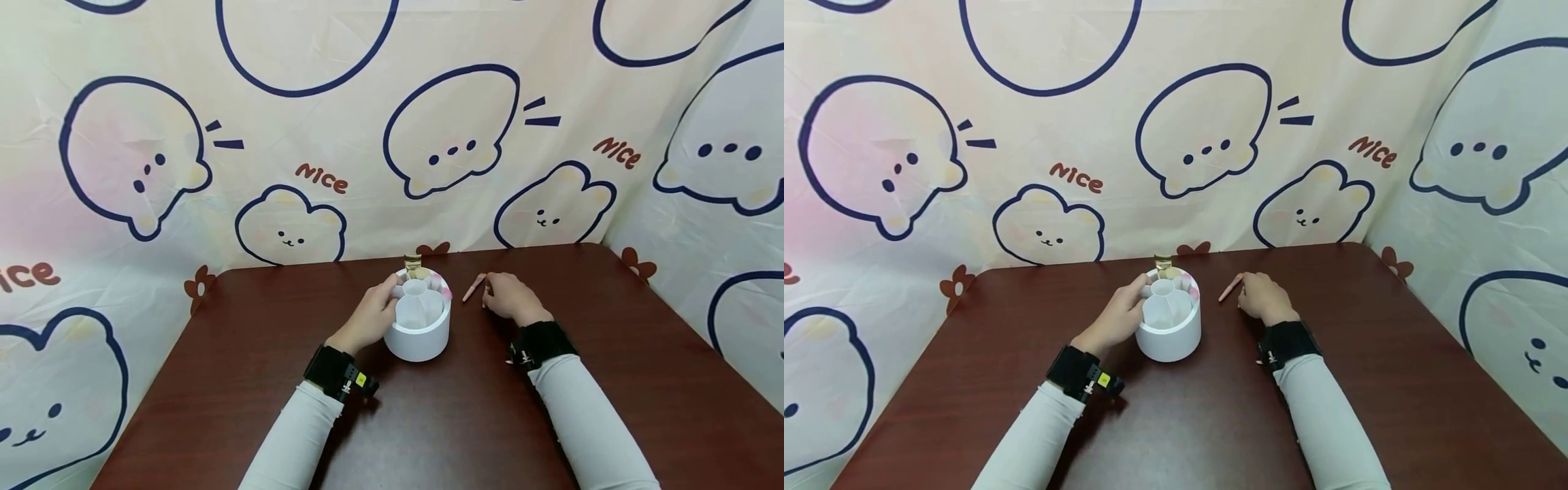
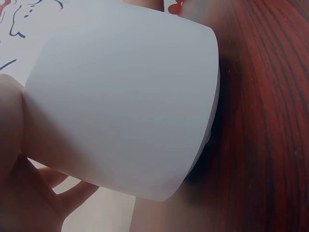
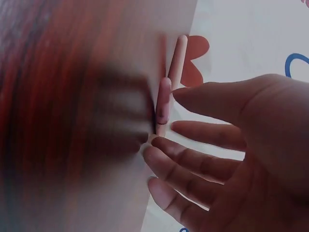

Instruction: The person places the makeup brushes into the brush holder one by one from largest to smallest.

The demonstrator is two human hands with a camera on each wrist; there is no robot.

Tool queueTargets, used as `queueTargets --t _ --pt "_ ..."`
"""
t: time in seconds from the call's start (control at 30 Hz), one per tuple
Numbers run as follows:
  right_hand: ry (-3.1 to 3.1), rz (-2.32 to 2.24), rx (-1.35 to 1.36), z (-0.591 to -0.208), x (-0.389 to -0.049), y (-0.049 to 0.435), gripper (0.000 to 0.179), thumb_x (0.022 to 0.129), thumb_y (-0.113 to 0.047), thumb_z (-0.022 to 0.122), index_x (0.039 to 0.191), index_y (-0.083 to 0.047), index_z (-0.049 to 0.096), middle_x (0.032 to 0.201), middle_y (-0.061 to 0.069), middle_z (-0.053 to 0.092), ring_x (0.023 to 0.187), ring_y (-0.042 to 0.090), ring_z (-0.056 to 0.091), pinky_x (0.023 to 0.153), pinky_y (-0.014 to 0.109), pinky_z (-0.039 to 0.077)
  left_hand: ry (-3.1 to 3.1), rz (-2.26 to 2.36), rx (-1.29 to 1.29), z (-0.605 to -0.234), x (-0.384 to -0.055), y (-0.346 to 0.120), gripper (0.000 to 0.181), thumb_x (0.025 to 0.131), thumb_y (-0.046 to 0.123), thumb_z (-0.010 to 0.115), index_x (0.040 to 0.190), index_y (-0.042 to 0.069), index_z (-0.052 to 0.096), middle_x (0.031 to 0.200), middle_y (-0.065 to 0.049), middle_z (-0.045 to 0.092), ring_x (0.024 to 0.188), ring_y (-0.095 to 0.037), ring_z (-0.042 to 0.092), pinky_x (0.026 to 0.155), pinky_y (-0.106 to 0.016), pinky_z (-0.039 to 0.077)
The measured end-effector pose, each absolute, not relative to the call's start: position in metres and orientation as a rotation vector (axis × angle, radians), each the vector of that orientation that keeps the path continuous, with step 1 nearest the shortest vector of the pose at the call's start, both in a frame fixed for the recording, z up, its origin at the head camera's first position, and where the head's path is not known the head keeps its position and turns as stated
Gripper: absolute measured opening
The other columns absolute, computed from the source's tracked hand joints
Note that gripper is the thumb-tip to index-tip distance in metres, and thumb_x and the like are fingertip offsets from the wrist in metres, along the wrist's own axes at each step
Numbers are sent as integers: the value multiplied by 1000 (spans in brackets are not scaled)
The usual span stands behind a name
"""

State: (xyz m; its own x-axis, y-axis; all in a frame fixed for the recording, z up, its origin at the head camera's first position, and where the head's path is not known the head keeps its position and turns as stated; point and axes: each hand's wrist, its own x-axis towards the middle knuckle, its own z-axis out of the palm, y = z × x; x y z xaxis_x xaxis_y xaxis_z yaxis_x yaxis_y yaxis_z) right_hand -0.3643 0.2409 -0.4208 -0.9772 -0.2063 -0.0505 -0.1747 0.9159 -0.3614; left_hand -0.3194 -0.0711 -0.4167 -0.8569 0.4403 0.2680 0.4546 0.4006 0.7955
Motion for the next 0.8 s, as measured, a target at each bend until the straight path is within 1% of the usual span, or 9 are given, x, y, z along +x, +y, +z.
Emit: queueTargets --t 0.07,0.13,0.17,0.27,0.4,0.47,0.57,0.7,0.8 --pt "2994 -546 -306 -421 -363 239 21 99 -11 57 113 5 60 104 21 58 90 34 55 77 47 46 -2616 -1492 -838 -418 -319 -71 18 101 -1 43 110 11 52 120 -8 64 103 -21 58 87 -41 51" --pt "2993 -530 -309 -421 -362 238 25 100 -10 56 117 7 60 110 23 59 94 35 56 80 50 48 -2617 -1483 -838 -418 -319 -71 19 100 -1 43 110 11 52 120 -8 64 103 -21 58 87 -41 51" --pt "2993 -522 -310 -421 -361 237 24 100 -9 55 117 7 61 111 23 60 94 35 57 80 50 49 -2616 -1482 -838 -419 -319 -71 19 100 -2 43 110 11 52 120 -7 64 103 -21 58 87 -41 51" --pt "2966 -516 -302 -419 -361 238 20 98 -4 52 111 5 65 99 19 64 86 30 60 74 45 50 -2608 -1481 -845 -419 -320 -71 19 100 -1 43 110 12 52 120 -7 64 103 -20 58 87 -41 52" --pt "2890 -565 -279 -416 -361 240 14 97 1 51 103 2 64 82 12 61 71 25 58 63 36 46 -2602 -1486 -851 -418 -320 -71 19 100 -1 43 110 12 52 117 -6 64 102 -21 58 86 -41 51" --pt "2877 -564 -279 -414 -361 241 10 96 2 54 99 2 63 82 12 60 72 25 57 64 35 46 -2603 -1483 -855 -417 -320 -72 19 100 -1 43 110 12 52 116 -6 64 101 -21 57 85 -41 51" --pt "2883 -547 -280 -411 -361 242 6 93 3 57 99 3 60 87 15 59 78 27 56 67 36 46 -2606 -1484 -851 -417 -321 -72 19 101 -1 43 110 12 52 115 -6 64 100 -21 57 85 -40 50" --pt "2867 -576 -250 -405 -359 242 15 92 4 58 107 5 55 91 18 59 80 30 58 66 37 49 -2613 -1482 -844 -417 -321 -73 18 101 0 43 111 12 52 115 -6 64 100 -21 56 85 -40 50" --pt "2866 -654 -259 -394 -353 241 18 94 2 57 112 7 54 89 18 59 77 28 60 64 36 50 -2618 -1476 -849 -417 -320 -72 18 101 0 43 111 12 52 115 -6 64 100 -21 57 85 -39 50"
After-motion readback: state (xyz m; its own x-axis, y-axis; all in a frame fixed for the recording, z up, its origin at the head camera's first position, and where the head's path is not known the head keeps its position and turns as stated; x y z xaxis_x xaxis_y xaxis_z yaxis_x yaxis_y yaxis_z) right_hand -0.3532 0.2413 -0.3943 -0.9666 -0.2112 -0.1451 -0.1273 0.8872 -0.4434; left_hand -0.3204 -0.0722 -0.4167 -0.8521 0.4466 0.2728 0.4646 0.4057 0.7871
